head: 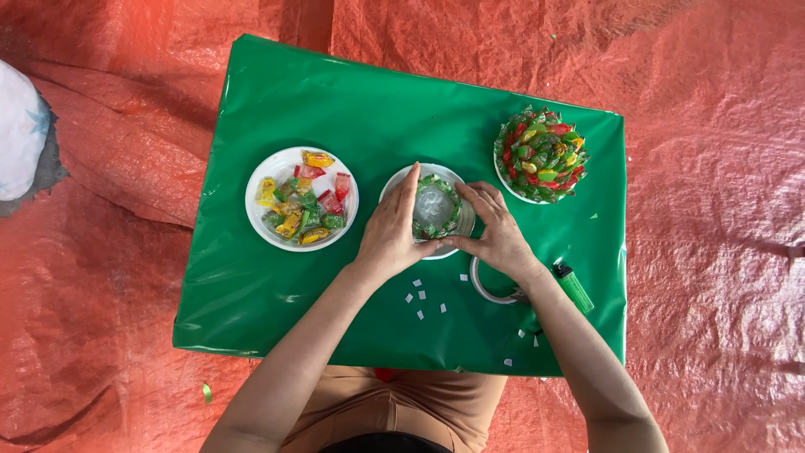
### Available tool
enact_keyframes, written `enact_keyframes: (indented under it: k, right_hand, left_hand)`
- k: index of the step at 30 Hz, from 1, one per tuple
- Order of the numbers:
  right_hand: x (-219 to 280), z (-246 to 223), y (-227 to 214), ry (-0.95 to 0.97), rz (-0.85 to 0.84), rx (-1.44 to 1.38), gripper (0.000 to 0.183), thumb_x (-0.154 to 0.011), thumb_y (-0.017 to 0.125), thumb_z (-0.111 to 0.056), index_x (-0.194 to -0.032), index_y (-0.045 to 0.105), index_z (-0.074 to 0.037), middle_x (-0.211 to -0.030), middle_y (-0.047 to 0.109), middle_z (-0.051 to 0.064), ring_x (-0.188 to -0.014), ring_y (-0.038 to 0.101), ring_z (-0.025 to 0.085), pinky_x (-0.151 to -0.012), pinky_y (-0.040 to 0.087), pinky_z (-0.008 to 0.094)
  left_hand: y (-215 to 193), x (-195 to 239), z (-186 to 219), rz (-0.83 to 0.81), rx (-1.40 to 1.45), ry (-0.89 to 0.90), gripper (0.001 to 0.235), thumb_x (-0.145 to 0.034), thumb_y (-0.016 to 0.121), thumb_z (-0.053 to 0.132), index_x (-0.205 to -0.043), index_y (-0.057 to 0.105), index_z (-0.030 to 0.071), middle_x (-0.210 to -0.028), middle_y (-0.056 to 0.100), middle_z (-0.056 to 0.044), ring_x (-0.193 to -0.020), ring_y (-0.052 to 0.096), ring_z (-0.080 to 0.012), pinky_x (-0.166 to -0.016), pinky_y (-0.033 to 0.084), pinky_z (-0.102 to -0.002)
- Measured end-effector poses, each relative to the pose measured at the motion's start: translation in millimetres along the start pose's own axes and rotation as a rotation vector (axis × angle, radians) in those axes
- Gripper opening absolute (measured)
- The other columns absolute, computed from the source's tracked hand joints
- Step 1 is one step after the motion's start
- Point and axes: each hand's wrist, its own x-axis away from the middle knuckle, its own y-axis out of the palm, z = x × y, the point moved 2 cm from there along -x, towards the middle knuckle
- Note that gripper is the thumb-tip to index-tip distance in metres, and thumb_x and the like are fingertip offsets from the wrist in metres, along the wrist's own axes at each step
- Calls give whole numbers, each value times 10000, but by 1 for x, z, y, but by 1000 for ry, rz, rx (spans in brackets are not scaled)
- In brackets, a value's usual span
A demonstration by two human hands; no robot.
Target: Assembling a decorative offering by precisely attaching small green pieces to a circular base.
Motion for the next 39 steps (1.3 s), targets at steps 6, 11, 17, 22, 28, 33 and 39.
enact_keyframes:
  k: [6,11,17,22,28,33,39]
  right_hand:
    - [-1,-9,-7,-26,-35,-19,964,-791,905,-418,-1531,463,14,-1322,624,203,-1350,465,481,-1110,377,620]
    - [2,-17,-19,-35,-67,30,797,-858,800,-186,-1553,443,-29,-1350,646,135,-1340,524,429,-1048,447,580]
    - [16,-9,-12,-71,-10,251,808,-808,731,39,-1562,460,-58,-1185,749,21,-1231,636,321,-922,539,472]
    - [25,-20,-10,-97,58,221,812,-780,788,30,-1534,499,-54,-1084,787,-3,-1141,688,307,-944,556,457]
    - [50,-48,13,-98,93,385,788,-756,868,-141,-1482,569,-83,-956,798,-73,-1033,713,207,-891,586,373]
    - [65,-100,39,13,165,196,617,-815,828,-124,-1397,631,-59,-974,798,1,-936,730,260,-825,598,391]
    - [52,-87,-4,221,382,138,227,-999,667,-58,-1209,747,-84,-979,755,41,-914,701,291,-800,557,383]
  left_hand:
    - [-1,2,-5,-29,51,59,1399,-606,1003,266,-1685,128,100,-1619,374,-263,-1442,453,-471,-1168,385,-546]
    - [-2,2,-10,-62,40,77,1401,-614,998,246,-1687,108,97,-1649,325,-259,-1456,432,-470,-1181,376,-555]
    - [-18,11,-1,-71,-24,74,1402,-601,1003,188,-1683,116,89,-1655,302,-264,-1453,428,-474,-1180,387,-547]
    - [-46,33,15,-49,-55,13,1356,-627,995,150,-1669,132,58,-1606,350,-299,-1404,467,-495,-1128,443,-566]
    - [-51,65,13,-14,-74,-66,1136,-773,910,196,-1658,209,66,-1513,453,-267,-1356,521,-439,-1081,492,-528]
    - [-48,85,4,188,-28,-78,784,-914,792,172,-1578,396,43,-1247,626,-103,-1171,622,-298,-974,499,-485]
    - [-43,87,2,167,-169,-26,688,-900,797,152,-1518,503,83,-1114,663,-30,-1085,624,-237,-865,480,-431]
